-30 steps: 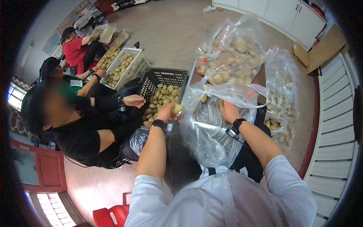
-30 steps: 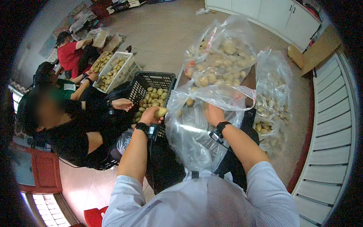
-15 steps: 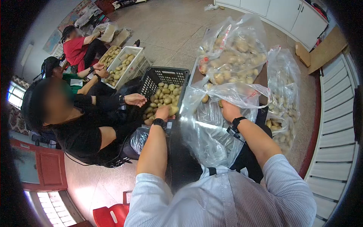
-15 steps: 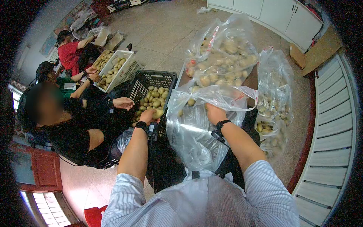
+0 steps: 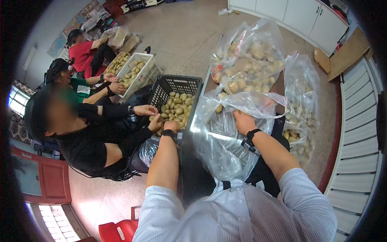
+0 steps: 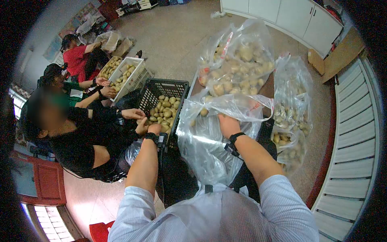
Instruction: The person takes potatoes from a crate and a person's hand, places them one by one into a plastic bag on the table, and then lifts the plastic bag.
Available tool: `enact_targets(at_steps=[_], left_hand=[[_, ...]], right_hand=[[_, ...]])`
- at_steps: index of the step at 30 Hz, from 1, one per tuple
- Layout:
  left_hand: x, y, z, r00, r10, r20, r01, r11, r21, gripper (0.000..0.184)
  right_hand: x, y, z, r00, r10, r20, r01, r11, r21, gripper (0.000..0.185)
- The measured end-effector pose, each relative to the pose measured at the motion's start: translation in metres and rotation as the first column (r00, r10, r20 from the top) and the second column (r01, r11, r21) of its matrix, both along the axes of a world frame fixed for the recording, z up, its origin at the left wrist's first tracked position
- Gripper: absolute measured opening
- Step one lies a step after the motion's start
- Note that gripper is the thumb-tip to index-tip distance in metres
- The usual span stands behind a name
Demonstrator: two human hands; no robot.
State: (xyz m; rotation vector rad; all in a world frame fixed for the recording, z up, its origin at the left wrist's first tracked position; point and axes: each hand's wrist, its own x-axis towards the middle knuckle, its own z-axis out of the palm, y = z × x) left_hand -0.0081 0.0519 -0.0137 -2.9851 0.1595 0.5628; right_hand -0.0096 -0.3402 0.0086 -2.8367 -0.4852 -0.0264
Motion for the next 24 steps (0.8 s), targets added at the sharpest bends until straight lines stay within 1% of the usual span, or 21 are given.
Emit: enact_targets(at_steps=[2, 3, 4, 5, 6, 8, 9, 11, 12, 13, 14, 16, 17, 18, 19, 20, 21, 22, 23, 24], left_hand=[[0.000, -0.004, 0.008, 0.994, 0.064, -0.085, -0.061, 0.997, 0.037, 0.007], [-0.001, -0.005, 0.011, 0.995, 0.064, -0.082, -0.061, 0.997, 0.036, 0.007], [-0.003, -0.006, 0.013, 0.989, 0.130, -0.072, -0.129, 0.991, 0.029, 0.013], [-0.005, -0.007, 0.015, 0.978, 0.197, -0.063, -0.197, 0.980, 0.020, 0.021], [-0.006, -0.007, 0.018, 0.978, 0.200, -0.060, -0.199, 0.980, 0.018, 0.021], [-0.007, -0.008, 0.020, 0.989, 0.127, -0.070, -0.120, 0.988, 0.095, 0.026], [-0.007, -0.010, 0.021, 0.989, 0.134, -0.067, -0.127, 0.988, 0.093, 0.026], [0.000, -0.004, -0.002, 0.947, 0.320, 0.009, -0.319, 0.946, -0.059, 0.030], [0.014, 0.020, -0.057, 0.883, 0.469, -0.016, -0.462, 0.864, -0.199, 0.032], [0.008, 0.011, -0.043, 0.906, 0.417, 0.067, -0.394, 0.891, -0.227, 0.032], [0.000, -0.007, -0.017, 0.917, 0.367, 0.153, -0.324, 0.913, -0.247, 0.032], [-0.010, -0.028, 0.027, 0.969, 0.191, 0.155, -0.165, 0.972, -0.165, 0.029], [-0.005, -0.027, 0.025, 0.970, 0.003, 0.244, 0.017, 0.997, -0.080, 0.021], [-0.004, -0.024, 0.017, 0.933, -0.189, 0.305, 0.191, 0.981, 0.023, 0.016], [-0.002, -0.031, 0.005, 0.902, 0.379, 0.207, -0.231, 0.829, -0.510, 0.016], [0.004, -0.039, -0.003, 0.648, 0.750, -0.134, -0.486, 0.271, -0.831, 0.016], [0.005, -0.050, 0.000, 0.564, 0.799, -0.211, -0.480, 0.108, -0.871, 0.018], [0.000, -0.059, 0.008, 0.488, 0.821, -0.297, -0.450, -0.055, -0.891, 0.020], [-0.014, -0.072, 0.056, 0.539, 0.804, -0.251, -0.509, 0.073, -0.857, 0.021], [-0.018, -0.076, 0.068, 0.541, 0.805, -0.245, -0.502, 0.075, -0.862, 0.021]], right_hand=[[-0.004, -0.001, -0.008, 1.000, -0.010, 0.011, 0.010, 1.000, -0.004, 0.029], [-0.007, -0.002, -0.013, 1.000, -0.019, 0.018, 0.020, 1.000, -0.009, 0.029], [-0.010, -0.001, -0.009, 1.000, -0.019, 0.021, 0.019, 1.000, -0.009, 0.029], [-0.014, -0.001, -0.005, 1.000, -0.015, 0.010, 0.014, 1.000, 0.013, 0.023], [-0.018, -0.001, -0.001, 1.000, -0.009, -0.001, 0.009, 0.999, 0.035, 0.017], [-0.025, -0.002, 0.001, 0.999, -0.023, 0.028, 0.021, 0.999, 0.047, 0.018], [-0.029, -0.002, 0.002, 0.998, -0.037, 0.053, 0.034, 0.998, 0.059, 0.018], [-0.037, -0.003, 0.003, 0.998, -0.021, 0.066, 0.017, 0.998, 0.066, 0.019], [-0.042, -0.004, 0.002, 0.997, -0.014, 0.072, 0.008, 0.997, 0.075, 0.019], [-0.044, -0.004, -0.001, 0.996, -0.009, 0.084, 0.000, 0.994, 0.112, 0.022], [-0.047, -0.006, -0.003, 0.996, 0.017, 0.085, -0.026, 0.994, 0.109, 0.022], [-0.051, -0.005, -0.007, 0.997, 0.004, 0.082, -0.011, 0.996, 0.085, 0.028], [-0.052, -0.004, -0.007, 1.000, -0.027, -0.003, 0.028, 0.994, 0.106, 0.030], [-0.055, -0.003, -0.005, 1.000, 0.010, -0.011, -0.009, 0.993, 0.114, 0.030], [-0.058, -0.002, -0.001, 0.992, -0.069, -0.101, 0.086, 0.980, 0.178, 0.029], [-0.055, 0.001, 0.001, 0.972, -0.144, -0.188, 0.186, 0.955, 0.230, 0.029], [-0.050, 0.005, 0.002, 0.976, -0.121, -0.180, 0.163, 0.957, 0.239, 0.029], [-0.047, 0.004, 0.001, 0.963, -0.157, -0.219, 0.209, 0.948, 0.242, 0.030], [-0.043, 0.002, 0.000, 0.946, -0.198, -0.258, 0.261, 0.935, 0.240, 0.032], [-0.039, 0.002, -0.003, 0.948, -0.197, -0.250, 0.258, 0.935, 0.245, 0.032]])
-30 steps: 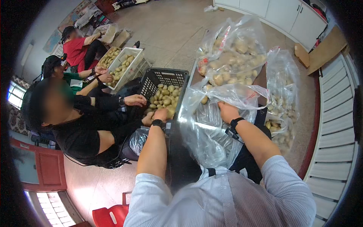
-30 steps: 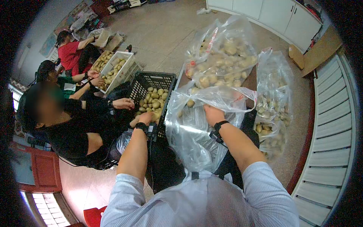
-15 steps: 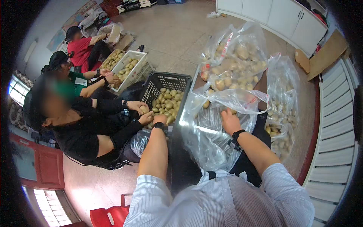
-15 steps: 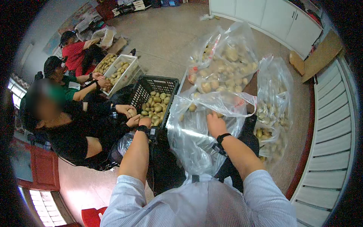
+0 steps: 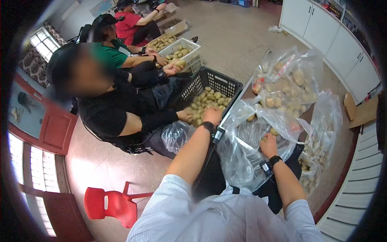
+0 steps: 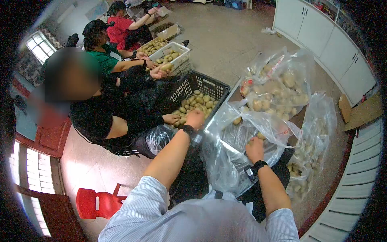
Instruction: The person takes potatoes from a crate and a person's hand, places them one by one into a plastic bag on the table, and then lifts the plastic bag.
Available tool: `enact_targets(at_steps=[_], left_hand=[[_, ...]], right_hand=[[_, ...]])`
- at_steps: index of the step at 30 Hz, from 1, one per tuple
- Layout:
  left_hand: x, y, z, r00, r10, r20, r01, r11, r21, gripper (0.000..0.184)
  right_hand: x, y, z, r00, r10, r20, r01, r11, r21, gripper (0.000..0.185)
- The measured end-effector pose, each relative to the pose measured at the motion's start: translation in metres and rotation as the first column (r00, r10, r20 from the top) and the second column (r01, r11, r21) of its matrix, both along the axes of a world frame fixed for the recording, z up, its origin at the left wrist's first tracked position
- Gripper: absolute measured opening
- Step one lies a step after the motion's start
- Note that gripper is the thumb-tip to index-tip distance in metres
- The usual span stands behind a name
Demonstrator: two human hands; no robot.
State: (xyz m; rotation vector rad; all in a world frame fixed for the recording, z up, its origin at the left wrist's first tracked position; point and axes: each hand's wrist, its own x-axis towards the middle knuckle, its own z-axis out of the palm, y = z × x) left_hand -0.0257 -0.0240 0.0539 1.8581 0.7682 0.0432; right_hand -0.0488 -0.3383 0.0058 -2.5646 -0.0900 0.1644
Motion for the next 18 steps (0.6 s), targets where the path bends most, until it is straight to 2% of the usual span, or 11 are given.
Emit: enact_targets(at_steps=[2, 4, 6, 7, 8, 9, 12, 14, 15, 17, 18], left_hand=[[-0.006, -0.007, 0.016, 0.987, -0.152, 0.054, 0.158, 0.979, -0.132, 0.025], [-0.009, -0.011, 0.021, 0.978, -0.207, 0.001, 0.204, 0.962, -0.184, 0.029], [-0.006, -0.014, 0.003, 0.957, -0.286, 0.054, 0.285, 0.885, -0.368, 0.031], [-0.005, -0.015, 0.006, 0.936, -0.351, 0.016, 0.327, 0.853, -0.406, 0.031], [-0.005, -0.018, 0.009, 0.936, -0.352, 0.017, 0.329, 0.854, -0.404, 0.031], [-0.004, -0.023, 0.011, 0.919, -0.394, -0.008, 0.357, 0.842, -0.405, 0.032], [-0.007, -0.028, 0.016, 0.868, -0.496, -0.031, 0.438, 0.792, -0.425, 0.036], [-0.007, -0.037, 0.015, 0.829, -0.556, -0.048, 0.485, 0.761, -0.430, 0.042], [-0.008, -0.038, 0.014, 0.800, -0.599, -0.023, 0.538, 0.735, -0.412, 0.047], [-0.012, -0.044, 0.027, 0.762, -0.647, -0.035, 0.586, 0.712, -0.387, 0.048], [-0.015, -0.047, 0.034, 0.723, -0.689, -0.048, 0.630, 0.687, -0.363, 0.049]], right_hand=[[0.004, 0.003, -0.004, 0.990, 0.037, 0.133, -0.049, 0.995, 0.088, 0.035], [0.001, 0.014, 0.005, 0.989, 0.024, 0.143, -0.047, 0.986, 0.160, 0.036], [0.000, 0.031, 0.013, 0.988, 0.009, 0.152, -0.045, 0.972, 0.232, 0.036], [0.002, 0.037, 0.012, 0.991, 0.064, 0.114, -0.099, 0.939, 0.329, 0.037], [0.002, 0.043, 0.011, 0.989, 0.123, 0.082, -0.146, 0.893, 0.425, 0.038], [0.003, 0.050, 0.009, 0.989, 0.121, 0.085, -0.146, 0.892, 0.427, 0.038], [0.002, 0.070, 0.010, 0.984, 0.165, -0.060, -0.104, 0.823, 0.558, 0.039], [-0.007, 0.079, 0.039, 0.944, 0.210, -0.254, 0.060, 0.649, 0.758, 0.037], [-0.007, 0.082, 0.039, 0.944, 0.210, -0.254, 0.060, 0.649, 0.759, 0.037], [-0.006, 0.085, 0.038, 0.950, 0.231, -0.210, 0.067, 0.506, 0.860, 0.031], [-0.005, 0.085, 0.038, 0.948, 0.237, -0.211, 0.065, 0.508, 0.859, 0.031]])
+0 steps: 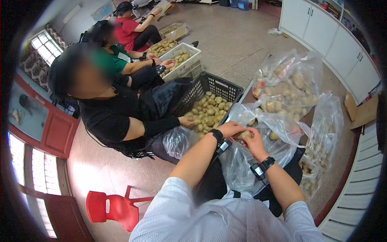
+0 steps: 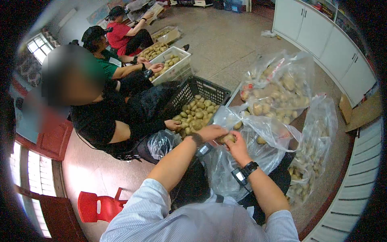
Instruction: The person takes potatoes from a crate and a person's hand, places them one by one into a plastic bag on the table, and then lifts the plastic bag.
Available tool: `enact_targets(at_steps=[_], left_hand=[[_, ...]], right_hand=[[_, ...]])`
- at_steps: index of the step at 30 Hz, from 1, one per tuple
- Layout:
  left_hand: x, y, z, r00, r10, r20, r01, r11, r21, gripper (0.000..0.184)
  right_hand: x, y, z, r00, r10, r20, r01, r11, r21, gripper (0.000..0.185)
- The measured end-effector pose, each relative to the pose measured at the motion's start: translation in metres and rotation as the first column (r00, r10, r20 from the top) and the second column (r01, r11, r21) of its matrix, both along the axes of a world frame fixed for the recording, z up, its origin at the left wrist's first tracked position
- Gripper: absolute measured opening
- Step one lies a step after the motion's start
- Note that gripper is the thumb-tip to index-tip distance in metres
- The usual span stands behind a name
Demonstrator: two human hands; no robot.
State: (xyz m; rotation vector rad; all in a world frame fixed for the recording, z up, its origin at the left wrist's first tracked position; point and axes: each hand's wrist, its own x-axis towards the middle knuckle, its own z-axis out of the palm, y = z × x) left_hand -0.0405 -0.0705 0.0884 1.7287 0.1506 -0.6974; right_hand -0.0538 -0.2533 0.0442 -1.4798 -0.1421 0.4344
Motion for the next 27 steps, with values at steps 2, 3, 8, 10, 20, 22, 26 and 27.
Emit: enact_targets(at_steps=[2, 3, 8, 10, 20, 22, 26, 27], left_hand=[[0.000, -0.001, 0.000, 0.999, -0.043, -0.006, 0.043, 0.999, -0.025, 0.049], [0.001, -0.001, 0.001, 0.996, -0.094, -0.007, 0.094, 0.995, -0.045, 0.050], [-0.002, -0.001, 0.009, 0.986, -0.164, 0.016, 0.164, 0.986, -0.017, 0.049], [-0.002, -0.001, 0.009, 0.993, -0.108, 0.038, 0.110, 0.992, -0.057, 0.049], [0.007, 0.033, -0.009, 0.980, 0.177, 0.088, -0.183, 0.981, 0.066, 0.051], [0.017, 0.047, -0.032, 0.967, 0.233, 0.101, -0.243, 0.965, 0.097, 0.050], [0.012, 0.058, -0.026, 0.908, 0.415, -0.054, -0.413, 0.909, 0.046, 0.052], [0.013, 0.060, -0.028, 0.912, 0.406, -0.055, -0.404, 0.913, 0.047, 0.052]], right_hand=[[0.001, -0.001, 0.009, 0.998, 0.027, -0.048, -0.026, 0.999, 0.030, 0.033], [0.000, -0.002, 0.014, 0.998, 0.041, -0.053, -0.039, 0.999, 0.029, 0.033], [-0.001, -0.003, 0.027, 0.997, 0.066, 0.038, -0.065, 0.997, -0.027, 0.042], [-0.004, -0.002, 0.033, 0.973, 0.055, 0.223, -0.020, 0.988, -0.156, 0.039], [0.017, -0.065, -0.038, 0.819, 0.183, 0.544, 0.283, 0.695, -0.661, 0.036], [0.025, -0.084, -0.041, 0.827, 0.184, 0.531, 0.330, 0.606, -0.724, 0.038], [0.041, -0.104, -0.043, 0.894, 0.120, 0.431, 0.317, 0.511, -0.799, 0.041], [0.046, -0.107, -0.043, 0.919, 0.129, 0.373, 0.288, 0.426, -0.858, 0.041]])
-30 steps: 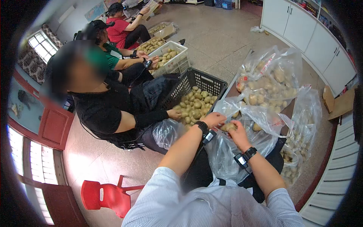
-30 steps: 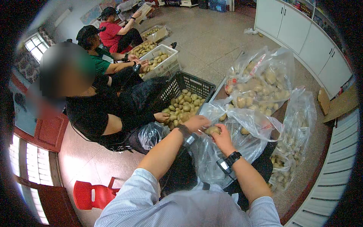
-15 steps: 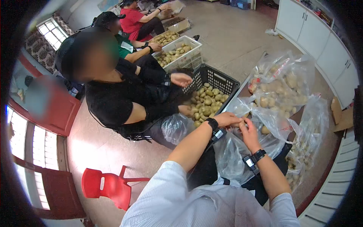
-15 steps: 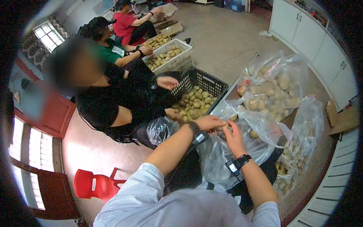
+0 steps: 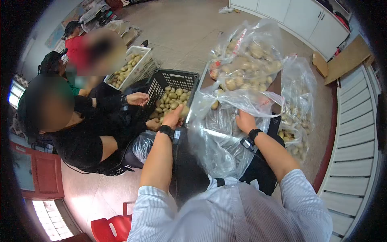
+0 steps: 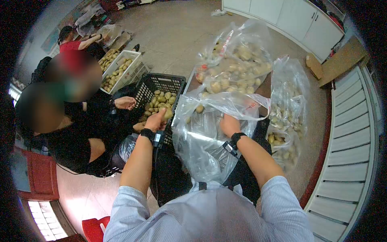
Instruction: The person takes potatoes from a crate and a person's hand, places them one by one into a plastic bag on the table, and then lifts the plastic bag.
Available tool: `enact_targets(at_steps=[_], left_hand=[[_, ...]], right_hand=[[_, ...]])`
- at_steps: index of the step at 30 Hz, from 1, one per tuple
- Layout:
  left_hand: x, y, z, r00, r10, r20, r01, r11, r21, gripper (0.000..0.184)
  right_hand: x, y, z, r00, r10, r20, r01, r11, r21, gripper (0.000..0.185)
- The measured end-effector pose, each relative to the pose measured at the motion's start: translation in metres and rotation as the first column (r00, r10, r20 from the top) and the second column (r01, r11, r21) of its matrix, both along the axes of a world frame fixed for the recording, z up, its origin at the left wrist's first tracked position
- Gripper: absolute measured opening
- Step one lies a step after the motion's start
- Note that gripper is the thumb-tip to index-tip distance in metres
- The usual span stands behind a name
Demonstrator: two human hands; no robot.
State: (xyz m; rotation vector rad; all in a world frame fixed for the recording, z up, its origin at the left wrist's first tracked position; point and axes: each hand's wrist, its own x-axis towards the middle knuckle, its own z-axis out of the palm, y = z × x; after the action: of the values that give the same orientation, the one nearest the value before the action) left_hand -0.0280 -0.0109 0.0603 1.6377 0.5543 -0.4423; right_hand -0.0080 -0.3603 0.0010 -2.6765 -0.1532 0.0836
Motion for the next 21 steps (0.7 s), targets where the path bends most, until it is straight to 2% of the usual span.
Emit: enact_targets(at_steps=[2, 4, 6, 7, 8, 9, 12, 14, 19, 21], left_hand=[[0.001, 0.004, -0.009, 0.991, 0.078, 0.107, -0.088, 0.992, 0.089, 0.059], [0.002, 0.009, -0.015, 0.993, 0.087, 0.081, -0.094, 0.992, 0.084, 0.054], [0.003, 0.010, -0.018, 0.994, 0.097, 0.054, -0.101, 0.992, 0.079, 0.050], [0.004, 0.011, -0.026, 0.985, 0.166, 0.051, -0.169, 0.984, 0.062, 0.049], [0.005, 0.012, -0.030, 0.971, 0.236, 0.046, -0.238, 0.970, 0.047, 0.049], [0.005, 0.015, -0.033, 0.971, 0.233, 0.044, -0.235, 0.971, 0.049, 0.049], [0.006, 0.021, -0.033, 0.987, 0.159, 0.026, -0.160, 0.985, 0.066, 0.051], [0.005, 0.020, -0.023, 0.998, 0.035, 0.053, -0.049, 0.952, 0.304, 0.053], [0.007, 0.019, -0.027, 0.991, 0.134, -0.008, -0.130, 0.973, 0.193, 0.054], [0.008, 0.025, -0.034, 0.988, 0.154, -0.010, -0.151, 0.976, 0.156, 0.055]], right_hand=[[0.005, -0.002, 0.007, 1.000, -0.011, 0.022, 0.011, 0.999, -0.040, 0.041], [0.008, -0.005, 0.012, 0.999, -0.013, 0.045, 0.017, 0.997, -0.079, 0.041], [0.010, -0.007, 0.016, 0.999, 0.039, 0.023, -0.034, 0.980, -0.196, 0.044], [0.013, -0.008, 0.012, 0.999, 0.037, 0.021, -0.032, 0.981, -0.194, 0.044], [0.016, -0.011, 0.002, 0.991, 0.043, 0.126, -0.015, 0.977, -0.212, 0.045], [0.019, -0.014, -0.007, 0.972, 0.050, 0.228, 0.004, 0.974, -0.229, 0.047], [0.031, -0.022, -0.010, 0.979, -0.009, 0.202, 0.041, 0.987, -0.155, 0.053], [0.043, -0.029, -0.024, 0.986, -0.024, 0.167, 0.046, 0.991, -0.128, 0.054], [0.050, -0.032, -0.012, 0.994, -0.058, 0.088, 0.068, 0.992, -0.109, 0.050], [0.048, -0.030, -0.007, 0.974, -0.063, 0.220, 0.114, 0.967, -0.227, 0.041]])
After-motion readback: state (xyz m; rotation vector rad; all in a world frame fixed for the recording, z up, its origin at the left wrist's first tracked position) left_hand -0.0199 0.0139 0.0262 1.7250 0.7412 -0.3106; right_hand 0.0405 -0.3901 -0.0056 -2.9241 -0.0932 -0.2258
